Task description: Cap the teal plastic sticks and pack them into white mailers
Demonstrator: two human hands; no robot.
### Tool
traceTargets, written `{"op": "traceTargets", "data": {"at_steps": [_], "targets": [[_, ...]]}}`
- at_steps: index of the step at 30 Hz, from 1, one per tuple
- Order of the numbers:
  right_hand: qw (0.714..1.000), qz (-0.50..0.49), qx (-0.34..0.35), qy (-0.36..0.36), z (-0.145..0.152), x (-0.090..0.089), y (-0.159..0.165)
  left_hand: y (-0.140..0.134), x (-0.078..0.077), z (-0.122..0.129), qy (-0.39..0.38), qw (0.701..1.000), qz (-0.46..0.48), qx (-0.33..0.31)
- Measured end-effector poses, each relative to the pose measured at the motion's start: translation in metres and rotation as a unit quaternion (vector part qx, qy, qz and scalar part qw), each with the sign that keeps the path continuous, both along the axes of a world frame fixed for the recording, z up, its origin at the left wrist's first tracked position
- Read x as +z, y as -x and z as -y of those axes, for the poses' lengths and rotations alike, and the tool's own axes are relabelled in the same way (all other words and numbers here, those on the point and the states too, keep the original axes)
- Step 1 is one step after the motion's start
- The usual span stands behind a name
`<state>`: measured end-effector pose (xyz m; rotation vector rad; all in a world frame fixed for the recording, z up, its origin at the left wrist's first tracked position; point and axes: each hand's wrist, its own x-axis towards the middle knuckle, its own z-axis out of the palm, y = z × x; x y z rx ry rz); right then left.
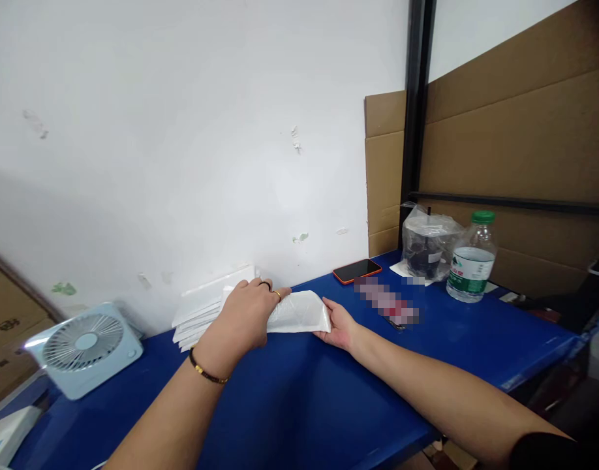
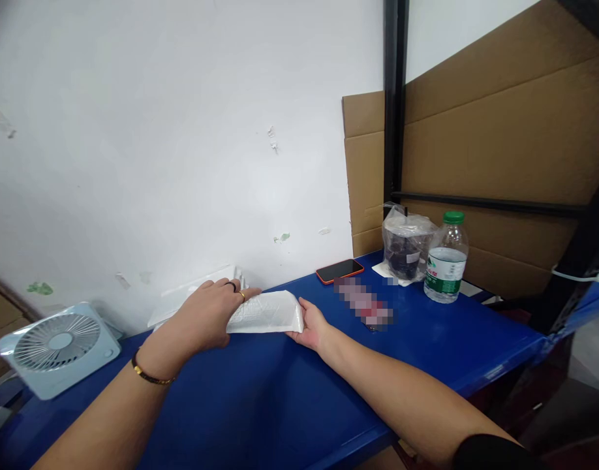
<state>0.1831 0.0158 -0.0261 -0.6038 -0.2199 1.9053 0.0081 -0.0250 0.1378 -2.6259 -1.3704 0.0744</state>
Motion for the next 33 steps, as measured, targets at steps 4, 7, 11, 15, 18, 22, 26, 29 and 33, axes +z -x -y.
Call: {"op": "traceTargets", "data": {"at_steps": [4, 7, 11, 15, 18, 22, 26, 29, 33], "targets": [[0.999, 0.028, -0.028, 0.038, 0.001, 0.002, 0.003, 0.001, 0.011, 0.004, -0.014, 1.000, -0.013, -0.017], [0.996, 0.048, -0.047, 0.058, 0.003, 0.002, 0.007, 0.004, 0.019, 0.006, -0.024, 0.999, -0.031, -0.028], [0.991, 0.113, -0.058, 0.029, 0.008, 0.002, 0.015, 0.010, 0.030, 0.009, -0.027, 0.999, -0.020, -0.024], [0.965, 0.253, -0.057, -0.047, 0.012, 0.000, 0.019, 0.016, 0.037, 0.012, -0.059, 0.997, 0.008, -0.044], [0.860, 0.483, -0.078, -0.143, 0.009, -0.004, 0.014, 0.021, 0.034, 0.013, -0.066, 0.997, 0.014, -0.048], [0.731, 0.647, -0.118, -0.181, -0.002, -0.006, -0.005, 0.033, 0.019, 0.014, -0.021, 1.000, -0.018, 0.015], [0.645, 0.724, -0.148, -0.197, -0.011, -0.005, -0.025, 0.054, 0.003, 0.014, 0.010, 0.999, -0.030, 0.041], [0.580, 0.772, -0.150, -0.210, -0.011, -0.005, -0.030, 0.069, -0.005, 0.014, 0.009, 0.997, -0.034, 0.068], [0.519, 0.819, -0.128, -0.208, -0.005, -0.006, -0.027, 0.084, -0.005, 0.017, -0.002, 0.996, -0.030, 0.085]]}}
